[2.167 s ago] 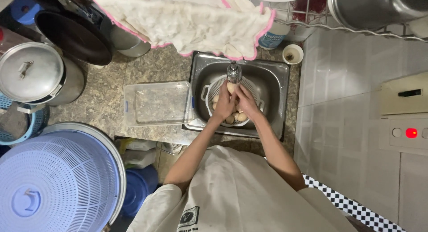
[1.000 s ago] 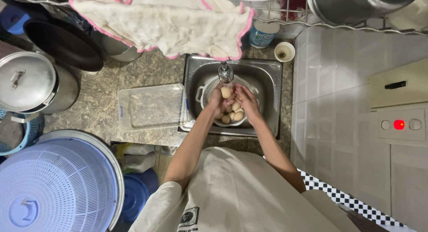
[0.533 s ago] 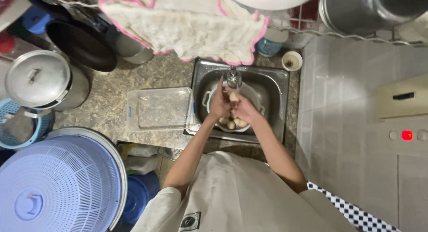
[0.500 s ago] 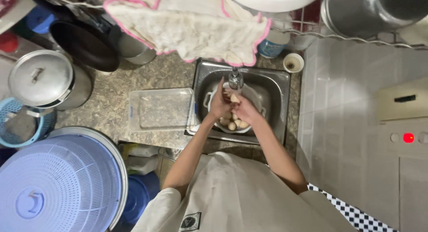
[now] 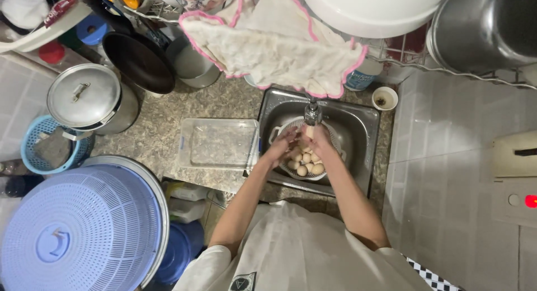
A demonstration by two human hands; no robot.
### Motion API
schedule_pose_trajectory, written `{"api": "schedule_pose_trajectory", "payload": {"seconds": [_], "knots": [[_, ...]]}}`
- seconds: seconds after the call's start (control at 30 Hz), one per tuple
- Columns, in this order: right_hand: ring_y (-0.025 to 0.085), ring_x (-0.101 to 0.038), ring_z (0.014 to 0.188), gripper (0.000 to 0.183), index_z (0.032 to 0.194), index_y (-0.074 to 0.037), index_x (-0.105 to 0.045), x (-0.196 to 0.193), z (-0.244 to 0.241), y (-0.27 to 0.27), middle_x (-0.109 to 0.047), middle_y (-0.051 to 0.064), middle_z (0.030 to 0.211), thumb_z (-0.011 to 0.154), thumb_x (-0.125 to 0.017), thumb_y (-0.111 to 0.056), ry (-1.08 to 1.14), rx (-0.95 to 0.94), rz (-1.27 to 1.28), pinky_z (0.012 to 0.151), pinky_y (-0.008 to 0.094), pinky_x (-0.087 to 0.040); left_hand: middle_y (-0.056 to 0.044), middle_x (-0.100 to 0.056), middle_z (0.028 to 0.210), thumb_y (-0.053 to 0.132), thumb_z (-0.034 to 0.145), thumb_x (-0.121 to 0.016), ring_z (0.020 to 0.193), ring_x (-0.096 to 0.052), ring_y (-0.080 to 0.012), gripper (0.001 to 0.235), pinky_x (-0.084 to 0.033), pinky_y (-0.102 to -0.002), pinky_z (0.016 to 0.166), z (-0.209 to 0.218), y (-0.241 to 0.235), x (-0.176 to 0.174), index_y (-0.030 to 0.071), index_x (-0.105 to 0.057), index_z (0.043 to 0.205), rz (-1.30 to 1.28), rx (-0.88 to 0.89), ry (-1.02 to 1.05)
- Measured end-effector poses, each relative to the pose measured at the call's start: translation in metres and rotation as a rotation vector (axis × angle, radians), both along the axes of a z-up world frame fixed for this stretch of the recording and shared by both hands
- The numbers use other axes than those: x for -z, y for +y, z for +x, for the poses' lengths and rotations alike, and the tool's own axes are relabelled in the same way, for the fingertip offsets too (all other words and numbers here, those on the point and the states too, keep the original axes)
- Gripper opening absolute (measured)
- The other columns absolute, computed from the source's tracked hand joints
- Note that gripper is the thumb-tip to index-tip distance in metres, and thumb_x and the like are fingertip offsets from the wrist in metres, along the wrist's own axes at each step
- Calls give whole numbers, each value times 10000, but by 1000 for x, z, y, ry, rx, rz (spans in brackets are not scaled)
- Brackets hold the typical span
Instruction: The person is washing quail eggs in a colander under a kitchen tap and then drying them with a cloth.
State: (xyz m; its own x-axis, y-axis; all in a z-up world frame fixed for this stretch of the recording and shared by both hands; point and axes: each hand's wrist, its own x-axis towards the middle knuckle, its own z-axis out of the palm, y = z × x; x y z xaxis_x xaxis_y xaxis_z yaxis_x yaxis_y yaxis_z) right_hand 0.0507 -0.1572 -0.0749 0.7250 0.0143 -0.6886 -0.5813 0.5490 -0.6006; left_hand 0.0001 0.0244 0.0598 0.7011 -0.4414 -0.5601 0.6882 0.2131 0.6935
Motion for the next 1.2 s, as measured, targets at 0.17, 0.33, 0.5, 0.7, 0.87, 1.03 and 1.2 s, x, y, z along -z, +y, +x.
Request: {"api": "schedule_pose_trajectory", "payload": {"seconds": [0.17,0.33,0.5,0.7,0.87,1.03,1.2], "knots": [[182,-657,747,123,1110,-60,-622,-85,-25,27,-669,80,948,1000,-624,-115,-188,-62,-108,611,316,-556,-82,-592,1230,506,1085,-320,955,-595,-161,545,-549,-325,866,10,-23,49,139,-446,1468,-51,-44,55],[195,-649,927,245,1237,-100,-577,-63,-39,31,-666,50,1052,1002,-587,-169,-455,-220,-529,739,363,-555,-74,-590,1164,660,1048,-282,785,-470,-132,573,-395,-278,617,16,-40,88,248,-512,1372,-118,-30,129],[394,-636,1038,310,1219,1,-657,-44,-48,5,-678,217,1126,1026,-521,-199,-792,-397,-1330,896,522,-468,-71,-645,1164,661,1083,-277,917,-594,-151,719,-512,-292,738,16,-51,101,78,-529,1419,-92,83,35],[346,-654,1057,364,1245,-17,-651,-85,-53,-14,-665,199,1199,1101,-423,-261,-607,-414,-1026,930,442,-501,-84,-624,1146,494,1036,-397,920,-627,-153,571,-586,-297,815,10,-54,49,119,-381,1465,-77,-29,18],[226,-674,1051,297,1261,-3,-667,-48,-50,-34,-703,112,1199,1058,-576,-201,-670,-276,-822,900,330,-531,-134,-652,1158,210,937,-655,945,-691,-183,612,-620,-301,840,10,-56,74,53,-385,1463,-126,-179,-53],[148,-688,1011,338,1281,-21,-690,-94,-65,-28,-738,50,1150,975,-704,-166,-446,-155,-531,867,275,-567,-120,-703,1208,81,813,-879,1026,-706,-176,601,-609,-301,870,6,-40,55,-23,-579,1323,218,-289,-605],[122,-701,994,365,1264,-28,-695,-83,-70,-24,-745,60,1144,932,-752,-170,-550,-243,-741,833,274,-583,-103,-764,1029,129,748,-917,848,-758,-178,476,-626,-315,747,-4,-30,26,6,-674,1139,544,-228,-760]]}}
